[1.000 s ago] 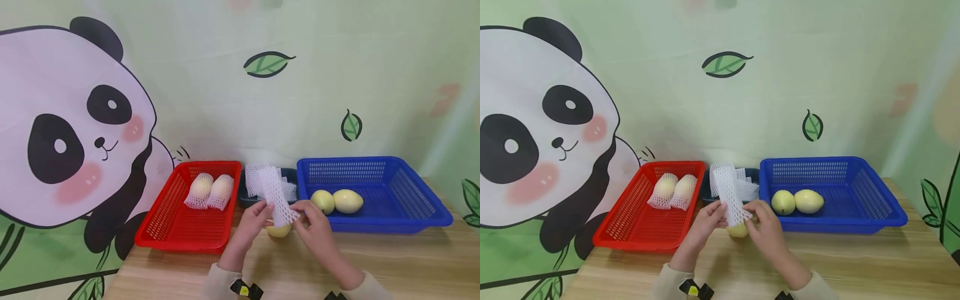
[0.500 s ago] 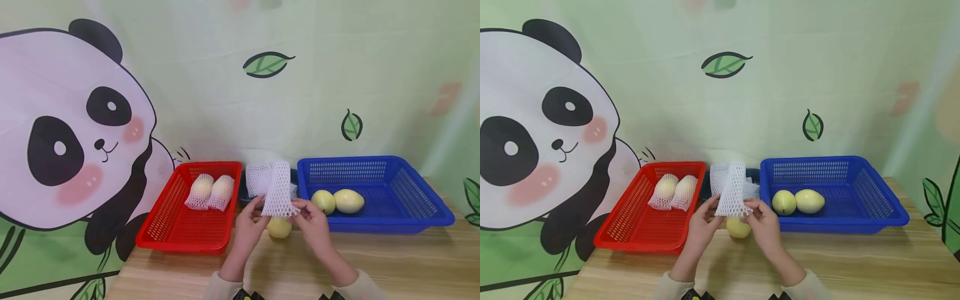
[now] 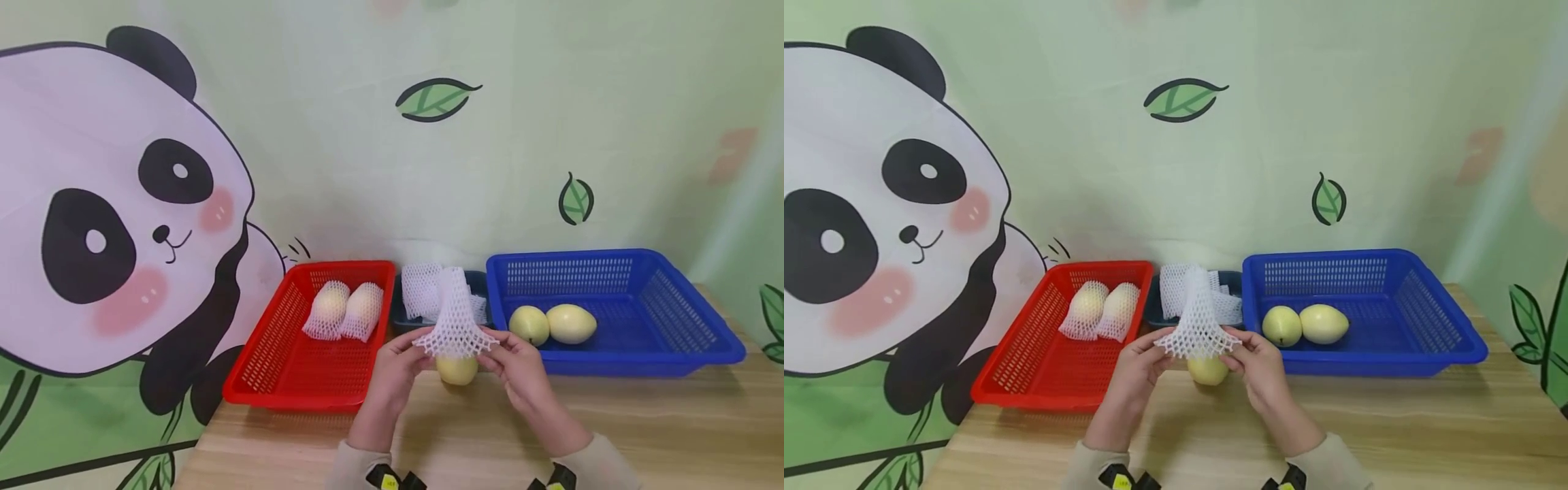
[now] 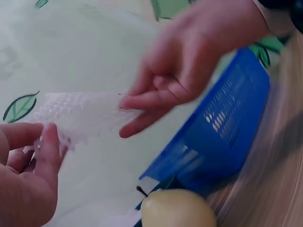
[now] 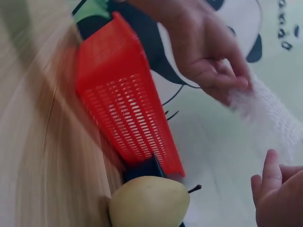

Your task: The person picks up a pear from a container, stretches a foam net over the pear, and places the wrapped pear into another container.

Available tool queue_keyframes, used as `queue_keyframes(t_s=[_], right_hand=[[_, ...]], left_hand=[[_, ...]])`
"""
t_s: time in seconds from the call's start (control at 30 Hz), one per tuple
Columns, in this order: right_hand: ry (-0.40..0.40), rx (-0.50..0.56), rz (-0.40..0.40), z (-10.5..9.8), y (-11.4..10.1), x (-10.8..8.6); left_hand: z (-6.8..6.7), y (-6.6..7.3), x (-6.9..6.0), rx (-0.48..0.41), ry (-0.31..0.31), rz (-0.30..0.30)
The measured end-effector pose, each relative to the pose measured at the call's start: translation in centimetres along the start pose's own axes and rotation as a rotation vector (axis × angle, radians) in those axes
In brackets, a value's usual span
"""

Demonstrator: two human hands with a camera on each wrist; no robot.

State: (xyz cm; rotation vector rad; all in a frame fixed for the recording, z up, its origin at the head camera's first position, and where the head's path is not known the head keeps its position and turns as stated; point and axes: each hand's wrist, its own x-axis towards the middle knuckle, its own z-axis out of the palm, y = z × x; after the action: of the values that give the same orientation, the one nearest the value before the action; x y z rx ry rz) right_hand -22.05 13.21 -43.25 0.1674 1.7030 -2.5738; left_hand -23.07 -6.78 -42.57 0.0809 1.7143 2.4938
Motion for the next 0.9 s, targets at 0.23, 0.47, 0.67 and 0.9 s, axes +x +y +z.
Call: queue_keyframes(t_s=[0.23, 0.47, 0.67, 0.9], right_hand=[[-0.075, 0.204, 0.126, -1.3, -0.7, 0.8], [-0.088, -0.041, -0.176, -1.9, 1.0, -0.7], [-0.248, -0.479, -0.626, -2.6, 2.3, -1.3], [-0.405, -1.124, -1.296, -4.2, 2.2, -0.1]], left_hand=[[-1.2, 0.6, 0.3, -0.095, -0.158, -0.037], [-2.7, 0.9, -0.8, 0.477, -0.226, 0.092], [-3.1, 1.4, -1.4, 1.226, -0.445, 0.484], [-2.0, 0.5, -1.7, 1.839, -0.444, 0.881]])
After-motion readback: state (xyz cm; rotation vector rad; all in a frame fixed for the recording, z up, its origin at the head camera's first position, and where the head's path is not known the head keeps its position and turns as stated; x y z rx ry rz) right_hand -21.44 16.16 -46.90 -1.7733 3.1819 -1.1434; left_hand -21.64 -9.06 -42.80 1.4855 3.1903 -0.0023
